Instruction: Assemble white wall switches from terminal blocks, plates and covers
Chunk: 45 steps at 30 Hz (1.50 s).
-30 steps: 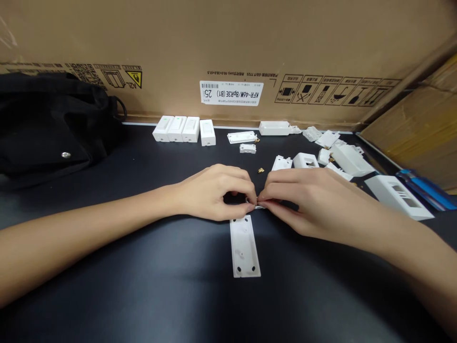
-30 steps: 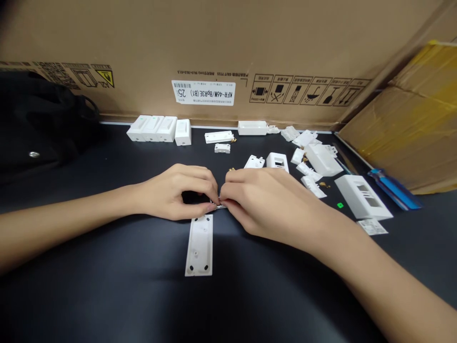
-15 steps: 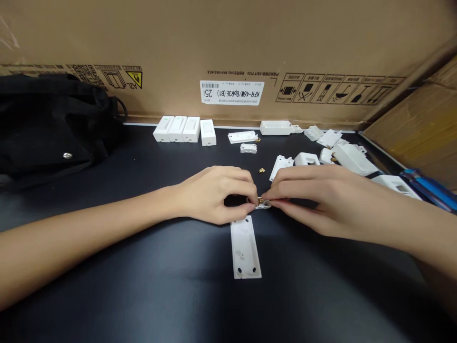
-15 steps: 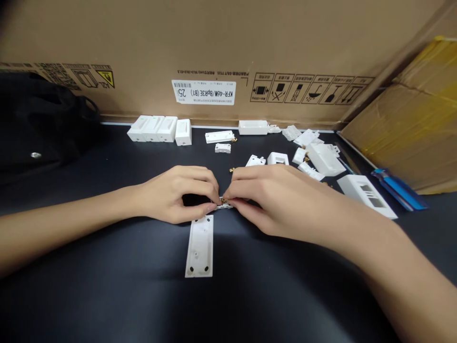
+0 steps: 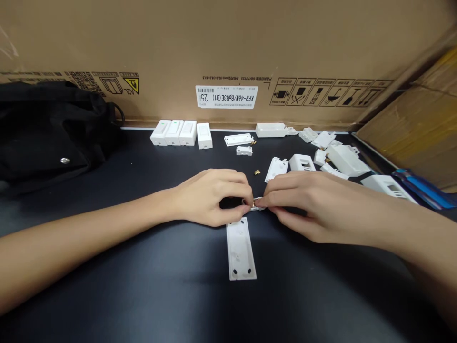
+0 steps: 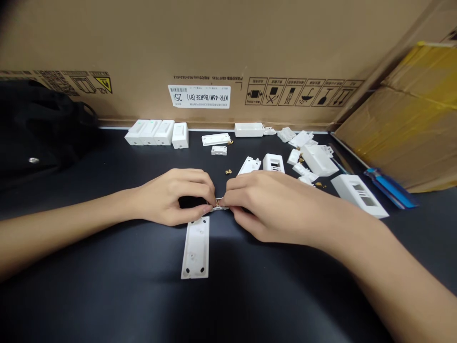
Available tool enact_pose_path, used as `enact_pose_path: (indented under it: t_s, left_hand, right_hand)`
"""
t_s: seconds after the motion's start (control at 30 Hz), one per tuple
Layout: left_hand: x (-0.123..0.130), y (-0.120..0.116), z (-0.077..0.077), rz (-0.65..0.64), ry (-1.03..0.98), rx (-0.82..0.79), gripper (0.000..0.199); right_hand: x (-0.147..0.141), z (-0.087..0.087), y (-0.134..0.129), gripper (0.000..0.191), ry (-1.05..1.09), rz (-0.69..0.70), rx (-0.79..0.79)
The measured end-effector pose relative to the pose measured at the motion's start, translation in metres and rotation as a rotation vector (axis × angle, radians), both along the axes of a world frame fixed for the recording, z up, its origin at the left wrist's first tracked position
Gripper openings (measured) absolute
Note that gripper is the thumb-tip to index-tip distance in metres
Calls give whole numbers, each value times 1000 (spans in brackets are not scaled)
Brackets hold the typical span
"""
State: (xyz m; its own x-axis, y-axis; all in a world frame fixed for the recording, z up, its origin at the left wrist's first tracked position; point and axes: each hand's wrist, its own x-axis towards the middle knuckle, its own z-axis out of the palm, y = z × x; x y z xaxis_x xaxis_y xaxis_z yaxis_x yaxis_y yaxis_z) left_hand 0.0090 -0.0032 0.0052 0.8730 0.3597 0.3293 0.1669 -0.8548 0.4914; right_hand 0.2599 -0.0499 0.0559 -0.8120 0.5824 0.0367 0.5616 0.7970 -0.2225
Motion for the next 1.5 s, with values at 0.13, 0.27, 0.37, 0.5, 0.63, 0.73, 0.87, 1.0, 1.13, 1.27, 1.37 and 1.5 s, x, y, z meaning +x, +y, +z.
enact_pose_path:
  t_s: [0.13, 0.27, 0.37, 0.5, 0.63, 0.73, 0.87, 1.0, 1.13, 1.27, 1.37, 1.5]
  left_hand:
    - [0, 0, 0, -4, 2, 14, 16]
    - [1, 0, 0, -5, -10, 34, 15]
    - [0, 0, -1, 3, -16, 48, 15]
    - [0, 0, -2, 3, -26, 66, 15]
    - [-1, 0, -3, -8, -21, 88, 15]
    - [-1, -1, -2, -3, -3, 98, 16]
    - [-1, -3, 1, 13, 51, 103, 17]
    - [0, -4, 2, 17, 69, 106, 14]
    - [0, -3, 0, 5, 47, 125, 14]
    - [-1, 3, -2, -3, 41, 209, 18]
    - [-3, 8, -2, -23, 48, 235, 17]
    - [-4, 11, 2, -52, 75, 276, 20]
  right_hand:
    - [-3, 0, -1, 23, -48, -11, 11]
    - [-6, 0, -3, 26, -91, -20, 21]
    - [-7, 1, -5, 29, -99, -25, 24]
    - [-9, 2, -4, 31, -99, -31, 28]
    - [-11, 3, -4, 28, -119, -43, 16]
    - [-11, 3, -5, 26, -122, -50, 1]
    - [-10, 2, -4, 29, -119, -39, -22]
    - [-10, 2, -4, 32, -106, -29, -39]
    - [-10, 3, -3, 33, -99, -33, -38]
    - [-9, 2, -2, 32, -104, -35, -28]
    - [-9, 0, -2, 34, -104, -51, -10]
    - [-13, -2, -3, 34, -110, -73, 7]
